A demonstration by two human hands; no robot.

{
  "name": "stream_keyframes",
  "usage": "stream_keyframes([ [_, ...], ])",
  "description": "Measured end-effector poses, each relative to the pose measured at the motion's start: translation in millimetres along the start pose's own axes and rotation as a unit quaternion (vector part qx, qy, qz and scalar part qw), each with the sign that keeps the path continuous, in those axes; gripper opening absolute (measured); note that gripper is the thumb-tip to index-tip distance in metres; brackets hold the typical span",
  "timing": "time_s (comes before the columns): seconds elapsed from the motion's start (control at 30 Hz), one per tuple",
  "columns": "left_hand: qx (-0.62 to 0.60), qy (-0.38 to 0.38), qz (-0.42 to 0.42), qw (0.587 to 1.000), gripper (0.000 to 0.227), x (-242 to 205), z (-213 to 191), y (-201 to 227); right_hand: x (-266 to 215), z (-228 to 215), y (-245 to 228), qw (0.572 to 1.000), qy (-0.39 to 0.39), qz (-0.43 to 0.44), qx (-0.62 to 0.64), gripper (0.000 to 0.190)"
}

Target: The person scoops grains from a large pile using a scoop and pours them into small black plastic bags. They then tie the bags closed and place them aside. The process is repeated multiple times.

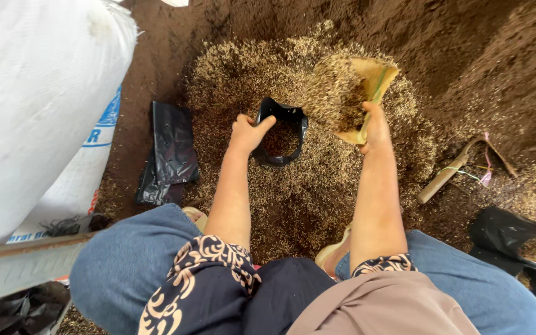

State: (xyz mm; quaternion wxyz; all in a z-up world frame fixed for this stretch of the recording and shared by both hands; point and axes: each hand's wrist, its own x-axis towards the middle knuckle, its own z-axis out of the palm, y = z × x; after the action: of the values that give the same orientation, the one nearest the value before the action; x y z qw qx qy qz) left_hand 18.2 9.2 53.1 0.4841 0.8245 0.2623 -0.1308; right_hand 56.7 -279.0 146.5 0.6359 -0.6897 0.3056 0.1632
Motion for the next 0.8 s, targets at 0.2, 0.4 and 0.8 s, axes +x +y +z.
stream_keyframes([
  [0.2, 0.038, 0.048, 0.000, 0.998, 0.054, -21.9, 19.4, -25.0, -16.7, 41.9, 33.6, 0.983, 0.001, -0.181, -0.027, 0.086],
  [0.4, -0.007, 0.067, 0.056, 0.996, 0.014, -17.0, 29.0, -42.3, -37.8, 74.3, 66.8, 0.955, 0.051, -0.271, -0.112, 0.099],
  [0.8, -0.006, 0.061, 0.027, 0.998, 0.026, -21.8, 24.9, -44.3, -25.2, 41.3, 64.3, 0.875, 0.228, -0.384, -0.188, 0.112],
])
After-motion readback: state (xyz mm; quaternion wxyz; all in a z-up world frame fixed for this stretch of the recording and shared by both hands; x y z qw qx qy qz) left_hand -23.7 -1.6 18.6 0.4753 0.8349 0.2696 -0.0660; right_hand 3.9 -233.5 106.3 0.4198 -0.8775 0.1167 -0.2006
